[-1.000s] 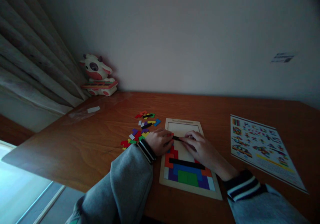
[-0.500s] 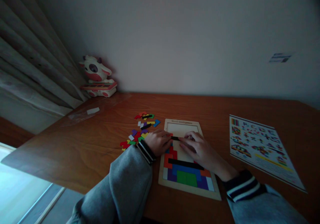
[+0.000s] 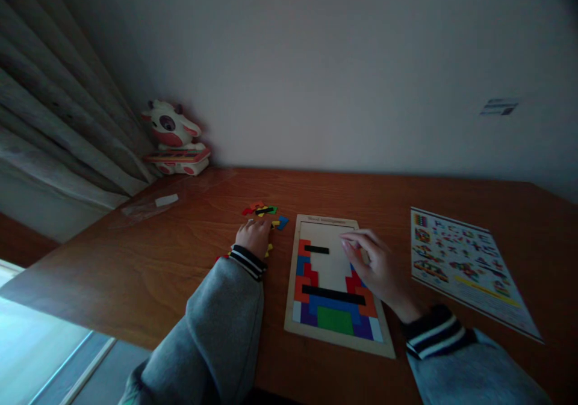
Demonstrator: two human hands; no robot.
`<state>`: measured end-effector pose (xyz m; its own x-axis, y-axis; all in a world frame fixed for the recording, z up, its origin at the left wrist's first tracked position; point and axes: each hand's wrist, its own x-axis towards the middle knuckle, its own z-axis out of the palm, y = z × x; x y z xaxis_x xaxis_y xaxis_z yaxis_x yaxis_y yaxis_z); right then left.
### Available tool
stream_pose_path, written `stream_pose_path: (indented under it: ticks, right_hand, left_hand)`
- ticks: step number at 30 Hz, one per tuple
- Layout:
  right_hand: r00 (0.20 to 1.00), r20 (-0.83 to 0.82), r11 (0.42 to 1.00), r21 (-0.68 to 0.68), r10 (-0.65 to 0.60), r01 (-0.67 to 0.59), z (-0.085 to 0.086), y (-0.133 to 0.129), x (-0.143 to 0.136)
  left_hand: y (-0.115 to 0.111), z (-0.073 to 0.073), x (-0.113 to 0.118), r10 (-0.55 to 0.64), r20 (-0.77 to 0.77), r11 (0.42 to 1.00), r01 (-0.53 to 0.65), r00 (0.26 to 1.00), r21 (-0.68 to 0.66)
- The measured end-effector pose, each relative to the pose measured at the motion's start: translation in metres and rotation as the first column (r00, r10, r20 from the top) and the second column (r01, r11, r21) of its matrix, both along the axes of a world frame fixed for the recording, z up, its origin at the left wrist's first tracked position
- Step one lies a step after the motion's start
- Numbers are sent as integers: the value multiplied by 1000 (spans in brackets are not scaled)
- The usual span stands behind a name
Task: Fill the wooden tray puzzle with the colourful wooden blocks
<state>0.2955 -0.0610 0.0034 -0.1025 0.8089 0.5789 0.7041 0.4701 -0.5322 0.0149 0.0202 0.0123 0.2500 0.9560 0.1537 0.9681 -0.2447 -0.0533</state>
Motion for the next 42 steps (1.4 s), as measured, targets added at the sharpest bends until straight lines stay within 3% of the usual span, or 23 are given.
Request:
stream_pose_path:
  ticks: [4,7,9,12,14,17,20,23,30,38,42]
  right_hand:
    - [994,-59,995,32,-92,94,-1,2,5]
    - [989,-86,992,27,-117,120,-2,2,7]
    - [992,-86,996,10,-88,89,-2,1,7]
    - [998,-56,999,-26,30,-32,-2,-1,4]
    - [990,-32,990,-40,135,-136,-2,-3,1]
    - [964,-21,963,-26,267,-267,-4,-5,-5]
    - [954,-20,954,-9,299,-299,-5,-5,-8]
    - [962,-28,962,-9,273,-274,-3,-5,-7]
    - [980,-43,979,-53,193,-195,4,-4,4]
    - [964,32,963,-78,263,-259,-1,-4,-1]
    - [981,49,977,-115,185,-179,-3,1,10]
  left_hand:
    - [3,-3,-2,-52,31,998,51,998,46]
    - [6,-7,-2,-186,100,971,167,978,173]
    - [5,-9,1,-388,135,893,335,912,301]
    - [-3,-10,14,-707,136,671,598,694,438]
    - [-13,-10,27,-815,159,559,685,556,468]
    - [-28,-9,44,-866,238,498,714,440,492]
    - [-35,-8,51,-873,296,488,720,389,494]
    - [-35,-7,52,-850,360,524,686,384,505]
    - [-30,-14,50,-760,435,648,611,482,455]
    - [-28,-16,50,-788,424,611,646,446,457]
    - [-28,-13,50,-768,410,634,669,491,387]
